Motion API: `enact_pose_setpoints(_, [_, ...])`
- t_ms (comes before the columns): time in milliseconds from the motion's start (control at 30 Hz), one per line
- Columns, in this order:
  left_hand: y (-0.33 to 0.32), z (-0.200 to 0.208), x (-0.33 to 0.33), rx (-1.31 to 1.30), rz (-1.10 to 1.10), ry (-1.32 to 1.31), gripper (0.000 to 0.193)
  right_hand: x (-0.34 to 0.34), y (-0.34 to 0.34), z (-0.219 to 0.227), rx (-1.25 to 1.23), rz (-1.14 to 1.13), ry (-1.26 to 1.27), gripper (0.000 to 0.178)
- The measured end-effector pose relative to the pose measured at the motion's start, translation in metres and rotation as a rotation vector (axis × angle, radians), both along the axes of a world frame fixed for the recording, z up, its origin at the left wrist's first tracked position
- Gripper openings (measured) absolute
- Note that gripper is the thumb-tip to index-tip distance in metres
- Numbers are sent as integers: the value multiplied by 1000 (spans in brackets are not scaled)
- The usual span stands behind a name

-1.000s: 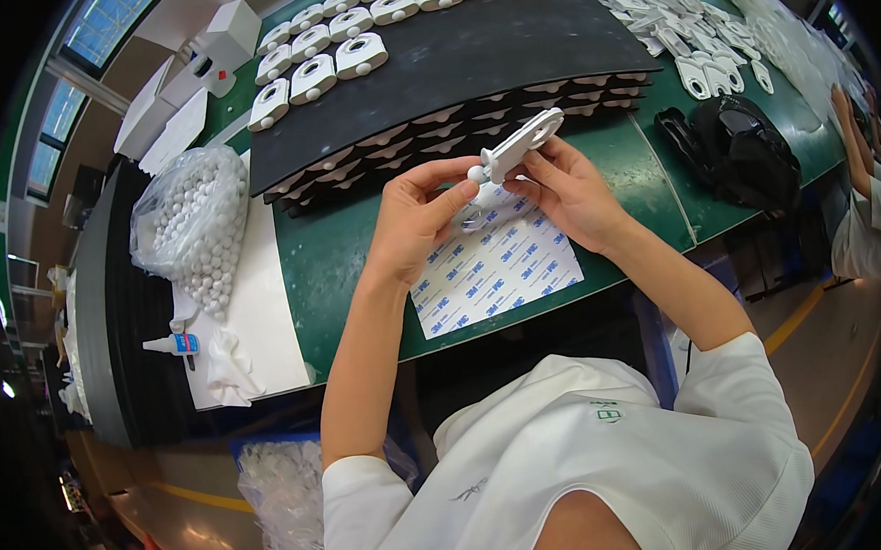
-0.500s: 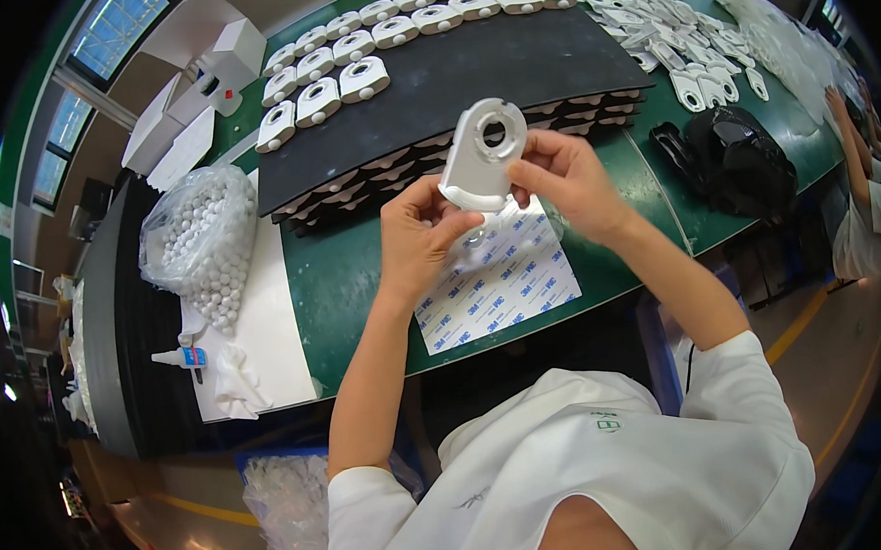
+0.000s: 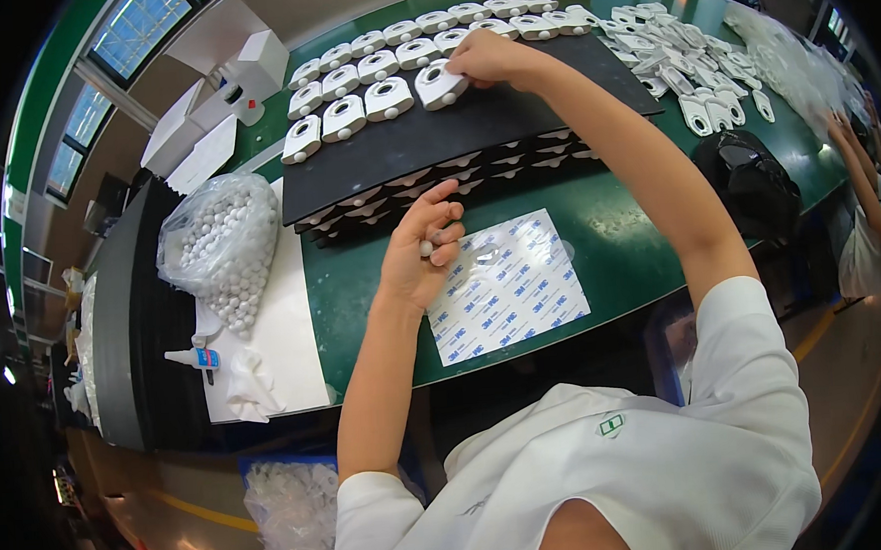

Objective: Assembling small white plastic components into larger housings on a production line.

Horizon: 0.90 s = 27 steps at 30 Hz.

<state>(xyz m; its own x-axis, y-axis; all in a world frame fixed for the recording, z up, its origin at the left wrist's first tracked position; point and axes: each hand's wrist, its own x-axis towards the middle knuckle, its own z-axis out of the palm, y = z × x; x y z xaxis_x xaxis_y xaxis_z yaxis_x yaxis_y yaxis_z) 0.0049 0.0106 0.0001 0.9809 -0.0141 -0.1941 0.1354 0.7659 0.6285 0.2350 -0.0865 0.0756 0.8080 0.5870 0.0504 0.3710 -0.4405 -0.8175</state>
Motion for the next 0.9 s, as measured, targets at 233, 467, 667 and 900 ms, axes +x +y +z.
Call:
enact_pose_setpoints(233, [8, -8, 1, -114, 29, 2, 52, 1, -7, -7, 94, 38, 24, 26])
enact_pose_setpoints(467, [-4, 2, 2, -69, 11, -26, 35, 77, -177, 11, -378, -179, -824, 15])
enact_pose_setpoints(667, [-2, 1, -1, 25, -20, -53, 27, 70, -274, -8, -1014, -427, -291, 33])
enact_pose_setpoints(900, [-4, -2, -3, 102, -24, -45, 39, 69, -289, -48, -1100, -512, -487, 46])
